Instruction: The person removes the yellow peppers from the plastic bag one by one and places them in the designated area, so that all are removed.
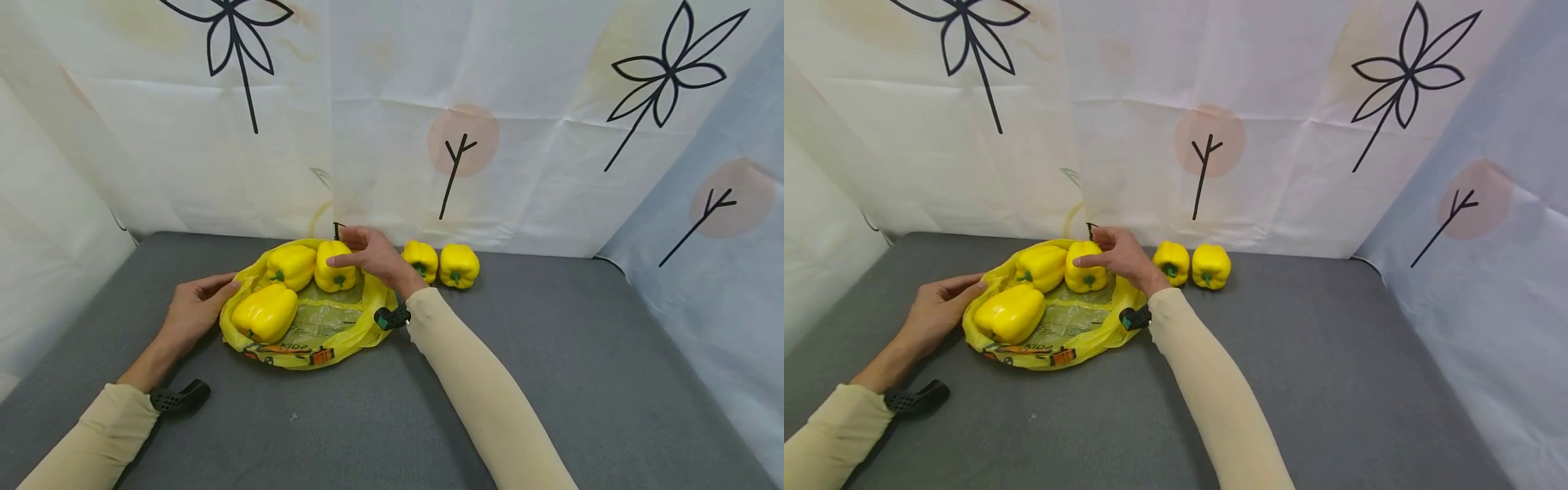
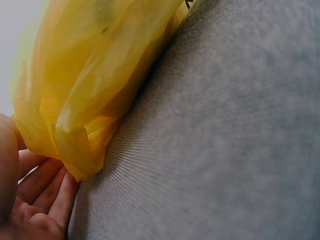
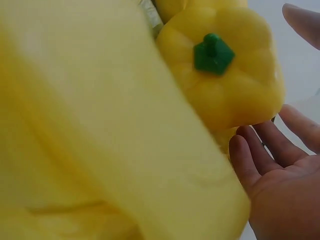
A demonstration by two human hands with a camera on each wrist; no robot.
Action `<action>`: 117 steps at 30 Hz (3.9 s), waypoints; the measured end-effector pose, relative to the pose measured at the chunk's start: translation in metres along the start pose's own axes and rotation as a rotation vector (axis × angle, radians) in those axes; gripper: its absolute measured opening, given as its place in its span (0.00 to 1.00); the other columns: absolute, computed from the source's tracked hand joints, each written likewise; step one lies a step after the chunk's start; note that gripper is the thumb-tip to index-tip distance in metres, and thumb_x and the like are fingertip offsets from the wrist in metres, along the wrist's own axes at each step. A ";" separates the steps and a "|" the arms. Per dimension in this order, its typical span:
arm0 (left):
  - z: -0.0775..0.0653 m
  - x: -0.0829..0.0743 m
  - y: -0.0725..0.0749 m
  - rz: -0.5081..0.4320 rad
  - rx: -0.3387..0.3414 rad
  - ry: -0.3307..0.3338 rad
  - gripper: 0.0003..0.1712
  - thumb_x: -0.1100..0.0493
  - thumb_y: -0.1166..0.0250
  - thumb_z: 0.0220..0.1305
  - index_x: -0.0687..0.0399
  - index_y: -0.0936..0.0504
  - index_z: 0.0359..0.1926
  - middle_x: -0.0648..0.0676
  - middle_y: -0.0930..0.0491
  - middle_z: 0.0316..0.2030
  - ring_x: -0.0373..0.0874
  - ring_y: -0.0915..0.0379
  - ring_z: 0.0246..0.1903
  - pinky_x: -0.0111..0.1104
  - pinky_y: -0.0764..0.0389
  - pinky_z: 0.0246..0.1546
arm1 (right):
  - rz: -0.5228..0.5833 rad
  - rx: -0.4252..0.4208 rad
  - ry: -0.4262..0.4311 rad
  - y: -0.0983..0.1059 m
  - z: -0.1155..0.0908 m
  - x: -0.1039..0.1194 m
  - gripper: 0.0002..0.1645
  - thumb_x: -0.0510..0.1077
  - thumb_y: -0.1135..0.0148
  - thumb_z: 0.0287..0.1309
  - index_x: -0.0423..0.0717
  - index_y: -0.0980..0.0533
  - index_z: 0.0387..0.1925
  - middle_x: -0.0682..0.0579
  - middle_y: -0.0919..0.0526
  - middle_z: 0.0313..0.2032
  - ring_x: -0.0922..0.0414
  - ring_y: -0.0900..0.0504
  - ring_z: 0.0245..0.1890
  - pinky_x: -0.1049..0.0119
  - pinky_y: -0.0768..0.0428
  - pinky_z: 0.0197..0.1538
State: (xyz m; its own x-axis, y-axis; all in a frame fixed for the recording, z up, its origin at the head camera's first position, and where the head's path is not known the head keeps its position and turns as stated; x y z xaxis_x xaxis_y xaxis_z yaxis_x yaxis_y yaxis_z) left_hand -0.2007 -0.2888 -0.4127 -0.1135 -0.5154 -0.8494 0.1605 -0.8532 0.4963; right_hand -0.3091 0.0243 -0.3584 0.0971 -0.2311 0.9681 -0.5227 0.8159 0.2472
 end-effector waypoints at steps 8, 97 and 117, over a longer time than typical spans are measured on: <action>0.000 0.001 0.000 -0.002 -0.001 0.002 0.29 0.48 0.42 0.77 0.67 0.24 0.66 0.68 0.23 0.58 0.21 0.27 0.41 0.18 0.23 0.37 | -0.026 0.024 -0.014 -0.001 0.003 -0.006 0.49 0.42 0.27 0.61 0.43 0.42 0.77 0.47 0.38 0.75 0.51 0.37 0.73 0.59 0.35 0.71; 0.000 0.001 0.002 -0.016 0.004 0.005 0.32 0.44 0.42 0.76 0.66 0.24 0.66 0.33 0.23 0.45 0.23 0.25 0.41 0.19 0.21 0.37 | -0.107 0.071 0.194 0.031 -0.078 0.031 0.49 0.43 0.22 0.54 0.54 0.36 0.74 0.56 0.27 0.64 0.54 0.24 0.60 0.51 0.26 0.63; 0.000 0.000 0.001 -0.006 -0.010 0.008 0.32 0.44 0.42 0.76 0.66 0.23 0.65 0.36 0.22 0.45 0.23 0.25 0.41 0.19 0.22 0.37 | -0.134 -0.005 0.182 0.068 -0.123 0.020 0.53 0.40 0.22 0.53 0.49 0.40 0.76 0.51 0.32 0.69 0.50 0.26 0.63 0.49 0.26 0.63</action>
State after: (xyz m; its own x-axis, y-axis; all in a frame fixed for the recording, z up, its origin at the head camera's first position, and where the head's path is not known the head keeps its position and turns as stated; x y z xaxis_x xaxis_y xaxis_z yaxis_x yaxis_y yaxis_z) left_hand -0.2007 -0.2894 -0.4122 -0.1068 -0.5097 -0.8537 0.1696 -0.8553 0.4895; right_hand -0.2382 0.1407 -0.3168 0.3168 -0.2387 0.9180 -0.4909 0.7868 0.3740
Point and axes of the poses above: each hand's wrist, its own z-axis towards the middle knuckle, its own y-axis out of the back of the hand, x = y × z, the point moved 1 cm from there along z, towards the middle knuckle
